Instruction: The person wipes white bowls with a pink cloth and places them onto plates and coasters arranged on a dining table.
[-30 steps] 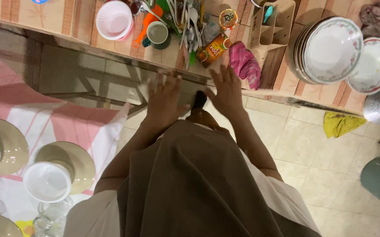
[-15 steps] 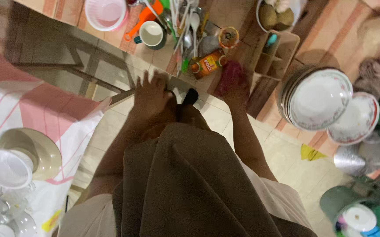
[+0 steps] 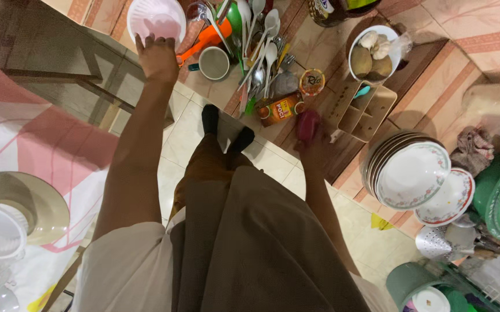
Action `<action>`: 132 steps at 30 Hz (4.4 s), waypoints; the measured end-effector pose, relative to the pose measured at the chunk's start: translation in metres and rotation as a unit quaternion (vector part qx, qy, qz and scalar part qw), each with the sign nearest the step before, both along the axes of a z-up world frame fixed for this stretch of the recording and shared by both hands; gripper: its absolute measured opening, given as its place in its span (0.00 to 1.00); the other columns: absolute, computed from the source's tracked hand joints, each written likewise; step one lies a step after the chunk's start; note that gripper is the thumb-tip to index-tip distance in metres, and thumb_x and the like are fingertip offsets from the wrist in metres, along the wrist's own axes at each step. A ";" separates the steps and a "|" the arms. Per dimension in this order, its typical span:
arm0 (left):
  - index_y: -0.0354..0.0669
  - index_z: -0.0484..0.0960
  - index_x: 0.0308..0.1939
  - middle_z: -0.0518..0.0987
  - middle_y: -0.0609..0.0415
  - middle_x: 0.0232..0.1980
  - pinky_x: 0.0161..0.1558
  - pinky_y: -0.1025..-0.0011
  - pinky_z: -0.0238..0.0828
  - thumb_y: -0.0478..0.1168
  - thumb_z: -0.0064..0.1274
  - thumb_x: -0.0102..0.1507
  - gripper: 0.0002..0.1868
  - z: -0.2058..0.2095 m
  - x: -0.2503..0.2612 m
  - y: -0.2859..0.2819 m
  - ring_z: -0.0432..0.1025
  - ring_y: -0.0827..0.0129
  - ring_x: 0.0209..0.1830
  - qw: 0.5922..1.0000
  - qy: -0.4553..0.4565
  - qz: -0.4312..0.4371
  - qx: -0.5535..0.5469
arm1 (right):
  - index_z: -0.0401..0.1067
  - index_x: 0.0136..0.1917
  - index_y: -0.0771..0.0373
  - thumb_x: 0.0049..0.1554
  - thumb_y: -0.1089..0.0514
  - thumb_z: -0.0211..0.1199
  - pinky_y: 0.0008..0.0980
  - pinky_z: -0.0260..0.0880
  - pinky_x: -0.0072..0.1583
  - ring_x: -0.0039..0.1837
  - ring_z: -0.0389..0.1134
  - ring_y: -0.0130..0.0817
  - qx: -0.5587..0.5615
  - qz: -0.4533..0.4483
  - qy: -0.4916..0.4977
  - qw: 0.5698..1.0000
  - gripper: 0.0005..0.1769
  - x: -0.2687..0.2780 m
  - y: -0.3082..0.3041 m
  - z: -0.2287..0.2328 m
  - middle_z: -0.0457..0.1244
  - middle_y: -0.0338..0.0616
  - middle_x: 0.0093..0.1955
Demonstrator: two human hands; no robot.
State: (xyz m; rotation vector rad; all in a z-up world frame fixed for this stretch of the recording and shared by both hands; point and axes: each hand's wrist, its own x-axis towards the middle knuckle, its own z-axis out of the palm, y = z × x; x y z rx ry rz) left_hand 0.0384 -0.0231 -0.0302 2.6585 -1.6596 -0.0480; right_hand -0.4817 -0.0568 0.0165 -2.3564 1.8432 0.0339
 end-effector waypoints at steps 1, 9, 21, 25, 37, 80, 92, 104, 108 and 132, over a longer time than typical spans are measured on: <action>0.41 0.80 0.58 0.79 0.42 0.55 0.72 0.39 0.44 0.44 0.61 0.57 0.25 -0.001 0.004 -0.003 0.69 0.48 0.62 1.000 0.002 -0.003 0.020 | 0.56 0.79 0.56 0.45 0.45 0.76 0.57 0.68 0.56 0.57 0.67 0.61 0.040 -0.039 0.002 0.998 0.53 0.002 -0.001 -0.005 0.62 0.65 0.61; 0.45 0.84 0.41 0.81 0.52 0.41 0.49 0.56 0.73 0.34 0.63 0.61 0.06 0.059 0.011 0.016 0.78 0.56 0.39 0.958 0.024 0.028 -0.284 | 0.67 0.66 0.61 0.48 0.52 0.73 0.49 0.71 0.54 0.52 0.72 0.52 0.054 -0.173 -0.172 0.968 0.35 0.009 0.009 0.036 0.69 0.56 0.53; 0.44 0.75 0.43 0.75 0.62 0.37 0.38 0.76 0.65 0.40 0.56 0.77 0.10 0.086 -0.031 0.045 0.65 0.78 0.35 0.625 0.628 0.100 -0.452 | 0.62 0.68 0.68 0.55 0.69 0.63 0.35 0.79 0.54 0.55 0.72 0.38 0.101 -0.085 -0.595 0.793 0.28 0.122 -0.009 0.147 0.65 0.52 0.60; 0.43 0.78 0.59 0.78 0.59 0.47 0.47 0.76 0.71 0.45 0.46 0.76 0.13 0.097 -0.087 0.053 0.70 0.77 0.44 0.530 0.742 0.188 -0.365 | 0.59 0.68 0.60 0.50 0.59 0.72 0.38 0.79 0.48 0.49 0.74 0.37 0.162 -0.016 -0.525 0.835 0.36 0.216 0.005 0.183 0.67 0.48 0.53; 0.34 0.75 0.60 0.82 0.46 0.54 0.54 0.62 0.80 0.45 0.46 0.72 0.19 0.169 -0.088 0.081 0.79 0.61 0.51 0.260 0.793 0.211 -0.508 | 0.67 0.62 0.62 0.57 0.53 0.62 0.41 0.74 0.47 0.46 0.73 0.42 0.225 0.103 -0.463 0.851 0.22 0.288 0.024 0.197 0.67 0.46 0.47; 0.42 0.52 0.80 0.66 0.38 0.70 0.68 0.49 0.68 0.64 0.56 0.65 0.50 0.203 -0.077 0.163 0.67 0.49 0.68 0.243 0.938 0.124 -0.214 | 0.75 0.51 0.63 0.54 0.53 0.69 0.41 0.68 0.48 0.46 0.68 0.50 0.323 0.394 -0.353 0.785 0.15 0.305 0.049 0.200 0.66 0.53 0.42; 0.45 0.56 0.76 0.70 0.50 0.64 0.62 0.63 0.70 0.41 0.64 0.62 0.44 0.164 -0.068 0.133 0.68 0.63 0.62 0.606 0.730 0.038 -0.315 | 0.80 0.55 0.49 0.52 0.43 0.64 0.52 0.69 0.47 0.45 0.71 0.53 0.219 0.424 -0.014 0.879 0.19 0.261 0.018 0.178 0.69 0.49 0.42; 0.46 0.52 0.80 0.62 0.46 0.75 0.72 0.60 0.59 0.55 0.52 0.68 0.41 0.253 -0.124 0.117 0.59 0.57 0.74 0.592 0.779 0.062 -0.197 | 0.84 0.52 0.54 0.52 0.35 0.65 0.45 0.73 0.53 0.49 0.74 0.48 0.306 0.017 0.147 0.941 0.26 0.034 -0.007 0.108 0.71 0.49 0.44; 0.48 0.49 0.79 0.63 0.44 0.73 0.68 0.56 0.63 0.61 0.51 0.65 0.45 0.247 -0.160 0.121 0.63 0.54 0.71 0.514 0.836 0.066 -0.180 | 0.78 0.53 0.66 0.49 0.41 0.73 0.48 0.72 0.49 0.52 0.70 0.55 0.088 0.009 0.064 0.994 0.29 0.014 -0.007 0.086 0.66 0.60 0.52; 0.39 0.62 0.75 0.70 0.50 0.72 0.73 0.65 0.61 0.61 0.42 0.72 0.37 0.244 -0.289 0.291 0.64 0.64 0.73 0.354 0.735 0.202 -0.541 | 0.69 0.65 0.66 0.64 0.60 0.61 0.21 0.62 0.38 0.38 0.63 0.18 0.507 0.239 -0.460 0.688 0.17 0.157 0.091 0.194 0.67 0.38 0.45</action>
